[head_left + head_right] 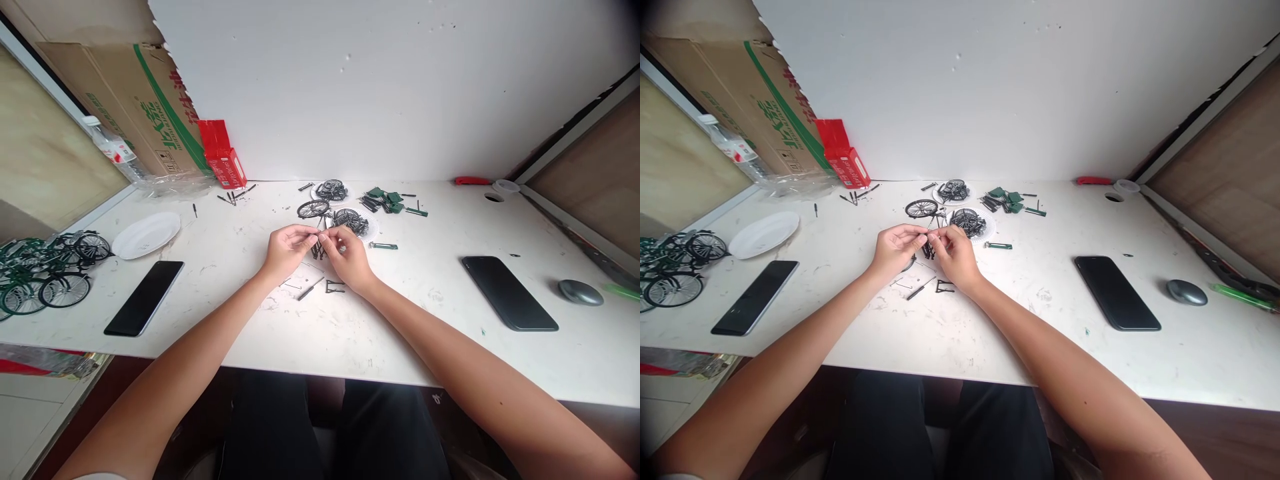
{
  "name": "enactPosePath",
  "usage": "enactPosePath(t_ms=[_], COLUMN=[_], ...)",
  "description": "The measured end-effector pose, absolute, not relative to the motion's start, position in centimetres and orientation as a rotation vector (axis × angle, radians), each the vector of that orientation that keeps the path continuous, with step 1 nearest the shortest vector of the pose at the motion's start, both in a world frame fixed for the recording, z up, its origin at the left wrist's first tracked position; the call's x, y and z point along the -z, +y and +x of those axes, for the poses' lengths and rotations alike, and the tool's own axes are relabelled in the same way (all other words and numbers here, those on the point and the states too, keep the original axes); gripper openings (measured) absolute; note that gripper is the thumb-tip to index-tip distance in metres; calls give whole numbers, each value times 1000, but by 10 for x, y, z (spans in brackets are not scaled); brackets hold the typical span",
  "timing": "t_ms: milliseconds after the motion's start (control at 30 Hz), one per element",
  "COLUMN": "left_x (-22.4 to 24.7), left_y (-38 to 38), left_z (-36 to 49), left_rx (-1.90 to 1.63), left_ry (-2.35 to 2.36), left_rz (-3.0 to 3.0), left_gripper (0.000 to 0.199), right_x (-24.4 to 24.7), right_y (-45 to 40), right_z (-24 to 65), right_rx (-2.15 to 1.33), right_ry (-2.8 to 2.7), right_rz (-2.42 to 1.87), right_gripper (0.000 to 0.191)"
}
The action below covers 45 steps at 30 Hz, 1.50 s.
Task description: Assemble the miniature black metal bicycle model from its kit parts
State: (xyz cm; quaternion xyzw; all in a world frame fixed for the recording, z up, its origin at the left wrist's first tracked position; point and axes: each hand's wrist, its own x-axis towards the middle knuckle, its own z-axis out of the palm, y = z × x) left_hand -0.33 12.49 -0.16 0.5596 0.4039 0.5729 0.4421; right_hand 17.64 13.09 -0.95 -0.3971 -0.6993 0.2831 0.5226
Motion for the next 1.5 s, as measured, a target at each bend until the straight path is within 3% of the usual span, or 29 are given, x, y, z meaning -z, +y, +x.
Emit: enactPosePath(t_ms=[467, 967, 1500], left_x=[3, 5, 4], left_y=[127, 131, 124], left_z=[-5, -7, -6], left_rx=[-1401, -1393, -1464], left_ry=[950, 943, 919], left_rz=[1419, 1368, 1499], left_gripper=[39, 43, 32], right_x=[8, 7, 6], right_y=[130, 130, 128], right_z=[179, 177, 178], right_rx=[-743, -700, -725], right_ry=[-1672, -1700, -1700], right_rz=[-942, -931, -942], right_gripper=[53, 43, 36])
